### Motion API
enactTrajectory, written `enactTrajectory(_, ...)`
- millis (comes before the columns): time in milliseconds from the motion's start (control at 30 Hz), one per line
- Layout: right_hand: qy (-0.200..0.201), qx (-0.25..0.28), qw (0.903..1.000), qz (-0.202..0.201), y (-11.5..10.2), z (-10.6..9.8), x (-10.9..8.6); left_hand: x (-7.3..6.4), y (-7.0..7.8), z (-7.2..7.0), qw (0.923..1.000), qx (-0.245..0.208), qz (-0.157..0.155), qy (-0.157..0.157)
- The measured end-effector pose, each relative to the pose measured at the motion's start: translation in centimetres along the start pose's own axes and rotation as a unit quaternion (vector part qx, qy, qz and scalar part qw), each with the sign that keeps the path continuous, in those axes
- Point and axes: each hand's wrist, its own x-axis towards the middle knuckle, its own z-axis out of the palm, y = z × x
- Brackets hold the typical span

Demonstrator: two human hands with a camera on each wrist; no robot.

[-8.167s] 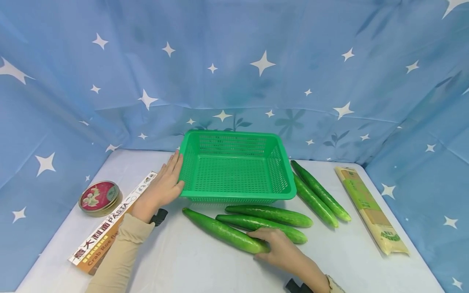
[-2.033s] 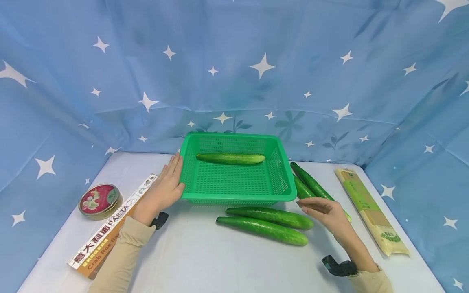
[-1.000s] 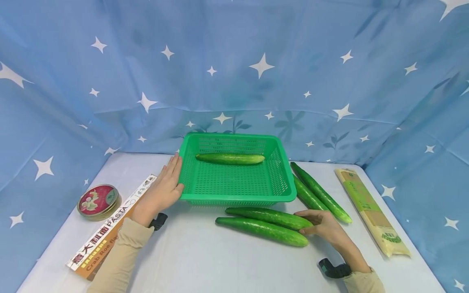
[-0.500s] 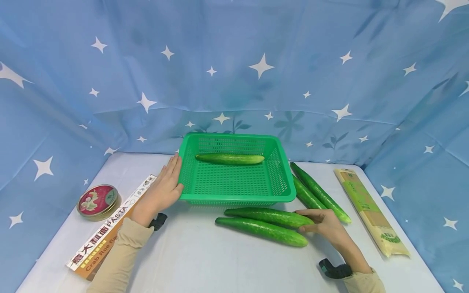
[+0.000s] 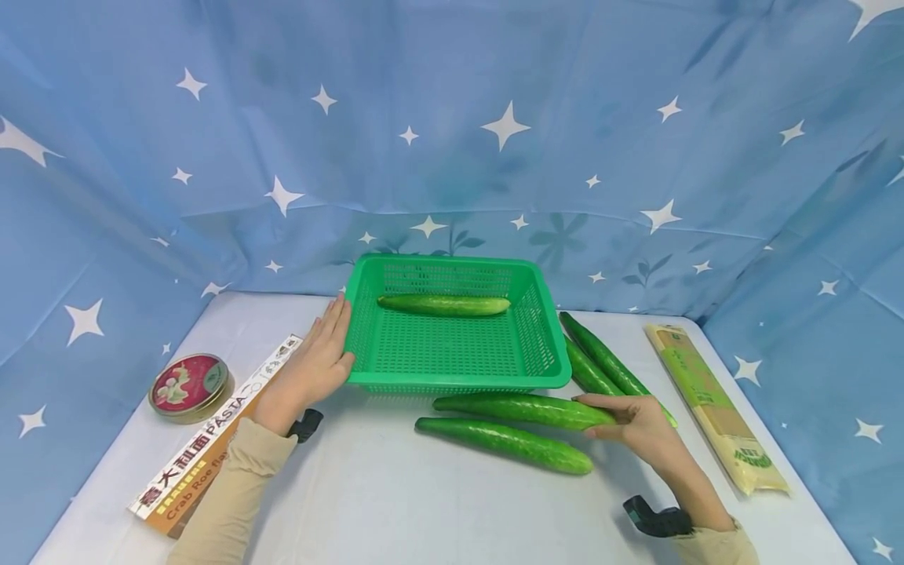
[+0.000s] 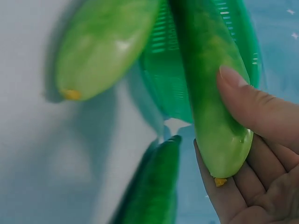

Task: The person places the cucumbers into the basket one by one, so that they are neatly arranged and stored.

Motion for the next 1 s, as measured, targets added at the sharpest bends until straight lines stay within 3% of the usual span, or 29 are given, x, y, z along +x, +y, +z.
enactTrajectory(267,-0.020,0.030,0.9988,-0.034,-2.3,-0.6,-0.5,0.0,-0.1,-0.1,1.0000,0.001,-0.002,-0.003)
enactTrajectory(533,-0.033,0.004,0.9949,-0.095,-4.7,-0.9,-0.3,0.0,-0.2,-0.1,1.0000,0.003,-0.004,-0.005)
enactTrajectory(767,-0.039,0.014,0.9942,-0.099,-7.5,-1.1,0.8,0.0,-0.2,0.0,1.0000,0.003,-0.006,-0.004)
enactTrajectory(1000,-0.031,0.028,0.9955,-0.084,-10.2,-1.5,3.4,0.0,-0.2,0.0,1.0000,0.004,-0.003,-0.005)
